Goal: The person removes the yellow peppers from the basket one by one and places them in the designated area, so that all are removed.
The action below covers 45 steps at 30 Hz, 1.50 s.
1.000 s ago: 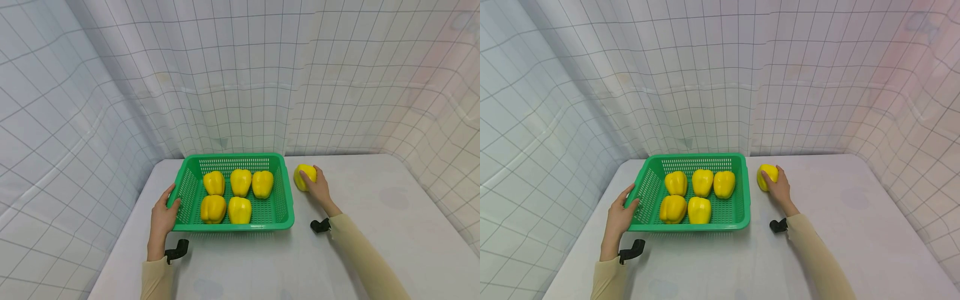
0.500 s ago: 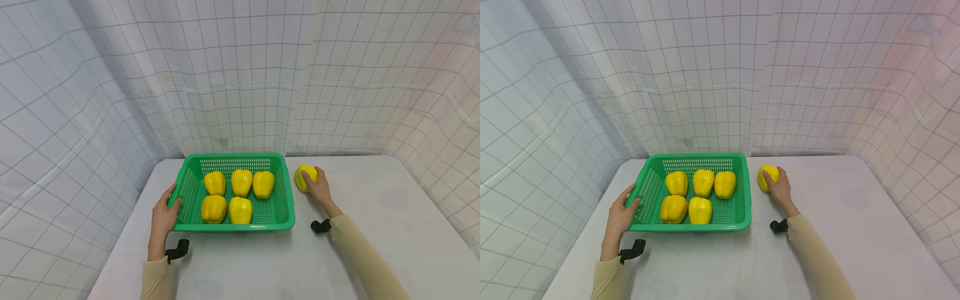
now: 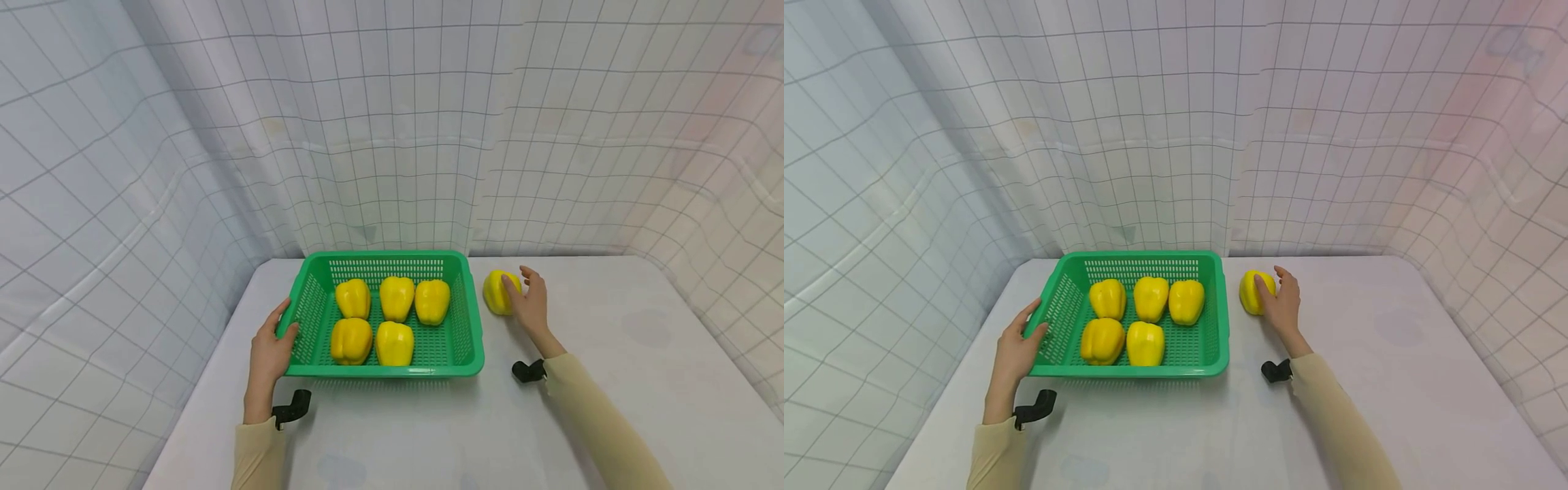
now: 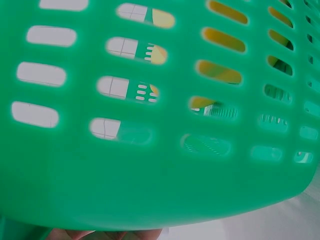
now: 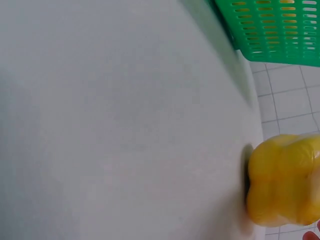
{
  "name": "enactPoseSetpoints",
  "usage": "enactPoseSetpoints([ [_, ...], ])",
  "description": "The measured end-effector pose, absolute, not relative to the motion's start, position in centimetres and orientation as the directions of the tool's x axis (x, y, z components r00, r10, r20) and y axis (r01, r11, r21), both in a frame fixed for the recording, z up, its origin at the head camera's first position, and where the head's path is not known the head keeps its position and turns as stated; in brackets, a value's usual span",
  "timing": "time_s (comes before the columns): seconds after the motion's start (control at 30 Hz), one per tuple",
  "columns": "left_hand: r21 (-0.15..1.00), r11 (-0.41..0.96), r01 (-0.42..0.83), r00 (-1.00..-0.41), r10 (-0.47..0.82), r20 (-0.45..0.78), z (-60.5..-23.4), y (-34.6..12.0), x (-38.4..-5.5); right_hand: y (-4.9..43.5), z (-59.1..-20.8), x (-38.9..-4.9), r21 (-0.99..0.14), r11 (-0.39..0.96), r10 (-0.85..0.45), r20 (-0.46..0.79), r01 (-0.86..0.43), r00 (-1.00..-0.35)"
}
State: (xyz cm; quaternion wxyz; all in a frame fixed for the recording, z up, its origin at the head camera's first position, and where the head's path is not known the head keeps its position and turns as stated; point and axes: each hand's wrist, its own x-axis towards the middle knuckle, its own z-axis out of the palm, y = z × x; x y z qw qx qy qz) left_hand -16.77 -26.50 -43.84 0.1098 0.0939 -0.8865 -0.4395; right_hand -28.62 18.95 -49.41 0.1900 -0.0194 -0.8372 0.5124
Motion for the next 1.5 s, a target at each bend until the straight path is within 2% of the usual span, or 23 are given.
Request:
enactPoseSetpoints([
  [0.13, 0.800, 0.595, -0.072, -0.957, -0.267, 0.113, -43.8, -26.4, -16.8, 18.6, -48.5, -28.6, -0.833, 0.487, 0.254, 0.422, -0.262, -0.870],
  [0.3, 0.799, 0.596, -0.077, -0.957, -0.270, 0.109, -43.7, -26.4, -16.8, 17.7, -47.0, -28.5, -0.810, 0.473, 0.259, 0.503, -0.346, -0.825],
  [0.53, 0.796, 0.600, -0.082, -0.957, -0.270, 0.105, -43.6, -26.4, -16.6, 15.9, -44.4, -28.1, -0.808, 0.395, 0.177, 0.534, -0.437, -0.827],
  [0.83, 0.796, 0.600, -0.080, -0.955, -0.275, 0.111, -43.6, -26.4, -16.7, 13.7, -41.6, -27.4, -0.772, 0.390, 0.005, 0.547, -0.502, -0.837],
  [1.07, 0.795, 0.601, -0.080, -0.955, -0.274, 0.111, -43.7, -26.4, -16.7, 12.4, -39.6, -27.1, -0.757, 0.445, -0.163, 0.458, -0.479, -0.874],
  [1.2, 0.795, 0.602, -0.081, -0.955, -0.274, 0.110, -43.6, -26.4, -16.6, 11.6, -38.5, -27.3, -0.764, 0.478, -0.288, 0.331, -0.434, -0.899],
  [1.33, 0.795, 0.603, -0.074, -0.955, -0.273, 0.118, -43.7, -26.4, -16.6, 11.0, -38.0, -27.7, -0.768, 0.503, -0.416, 0.187, -0.396, -0.890],
  [1.5, 0.795, 0.603, -0.066, -0.956, -0.267, 0.124, -43.7, -26.5, -16.7, 10.3, -38.0, -28.1, -0.762, 0.544, -0.481, 0.061, -0.352, -0.874],
])
